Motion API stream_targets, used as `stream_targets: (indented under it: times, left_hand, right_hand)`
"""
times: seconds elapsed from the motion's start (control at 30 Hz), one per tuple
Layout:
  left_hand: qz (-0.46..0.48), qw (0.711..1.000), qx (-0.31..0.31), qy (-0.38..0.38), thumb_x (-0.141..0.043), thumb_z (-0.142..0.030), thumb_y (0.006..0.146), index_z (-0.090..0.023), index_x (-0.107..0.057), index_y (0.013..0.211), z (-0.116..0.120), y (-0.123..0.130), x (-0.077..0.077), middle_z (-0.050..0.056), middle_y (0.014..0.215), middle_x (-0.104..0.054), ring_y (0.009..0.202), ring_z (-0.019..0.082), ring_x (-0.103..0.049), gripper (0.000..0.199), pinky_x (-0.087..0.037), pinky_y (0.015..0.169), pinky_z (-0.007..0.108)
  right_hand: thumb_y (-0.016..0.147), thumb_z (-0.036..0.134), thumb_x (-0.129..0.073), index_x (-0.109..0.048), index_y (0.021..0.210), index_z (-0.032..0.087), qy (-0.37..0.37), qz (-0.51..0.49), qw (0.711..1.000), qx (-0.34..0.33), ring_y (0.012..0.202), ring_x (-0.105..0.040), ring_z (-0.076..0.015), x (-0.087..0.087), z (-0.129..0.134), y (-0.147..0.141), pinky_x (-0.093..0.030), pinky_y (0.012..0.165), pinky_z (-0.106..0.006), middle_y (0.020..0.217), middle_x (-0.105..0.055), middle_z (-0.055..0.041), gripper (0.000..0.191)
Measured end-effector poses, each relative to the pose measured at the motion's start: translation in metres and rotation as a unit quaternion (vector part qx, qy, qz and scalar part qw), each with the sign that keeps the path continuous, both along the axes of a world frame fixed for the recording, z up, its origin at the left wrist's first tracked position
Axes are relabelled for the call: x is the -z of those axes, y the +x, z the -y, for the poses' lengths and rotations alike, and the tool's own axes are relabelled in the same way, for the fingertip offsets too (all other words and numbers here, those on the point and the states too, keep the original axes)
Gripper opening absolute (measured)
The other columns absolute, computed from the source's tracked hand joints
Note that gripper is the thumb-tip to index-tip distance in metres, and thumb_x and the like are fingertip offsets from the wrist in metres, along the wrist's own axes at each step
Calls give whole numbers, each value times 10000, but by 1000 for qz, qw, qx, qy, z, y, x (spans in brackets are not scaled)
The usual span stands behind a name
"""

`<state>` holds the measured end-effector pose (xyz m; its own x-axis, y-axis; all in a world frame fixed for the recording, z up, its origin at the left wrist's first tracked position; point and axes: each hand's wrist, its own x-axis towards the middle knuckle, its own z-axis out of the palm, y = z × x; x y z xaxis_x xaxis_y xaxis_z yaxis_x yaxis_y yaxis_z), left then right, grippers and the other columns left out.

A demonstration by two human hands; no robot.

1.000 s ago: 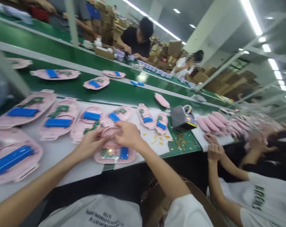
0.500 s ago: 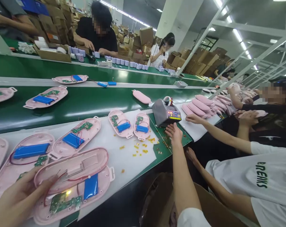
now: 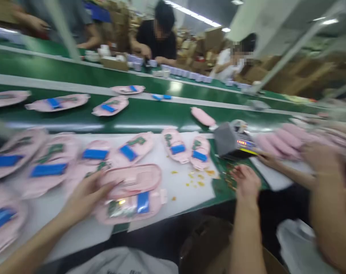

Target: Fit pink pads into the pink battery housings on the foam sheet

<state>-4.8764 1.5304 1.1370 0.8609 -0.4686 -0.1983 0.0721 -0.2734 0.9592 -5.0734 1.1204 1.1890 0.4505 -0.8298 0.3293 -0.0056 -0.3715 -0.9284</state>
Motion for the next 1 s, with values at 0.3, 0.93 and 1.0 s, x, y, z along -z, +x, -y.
stream_targets:
  times: [0.3, 0.93, 1.0]
  left_hand:
    - [-108, 977, 32, -184, -716, -334, 768, -117, -675, 1023, 5, -7, -7, 71, 928, -715, 846, 224, -667, 337, -537, 732, 303]
    - [10, 988, 21, -152, -609, -290, 859, -132, -646, 1062, -1, -12, 0, 90, 1004, -680, 960, 247, -643, 260, -529, 804, 338]
    - [36, 990, 36, -130, -622, -299, 855, -149, -653, 1073, -1, -11, -3, 78, 1034, -686, 987, 251, -637, 266, -506, 861, 352]
  right_hand:
    - [965, 295, -488, -601, 838, 204, -293, -233, 762, -528, 1150, -549, -235, -21, -211, 146, -489, 940, -410, 1238, -581, -85, 193]
    - [686, 310, -710, -573, 748, 210, -248, -380, 812, -367, 668, -625, -179, -13, -221, 177, -462, 649, -294, 717, -674, 5, 180]
    - [715, 271, -674, -617, 781, 211, -228, -351, 812, -406, 686, -644, -178, -16, -219, 174, -489, 675, -299, 731, -687, 1, 106]
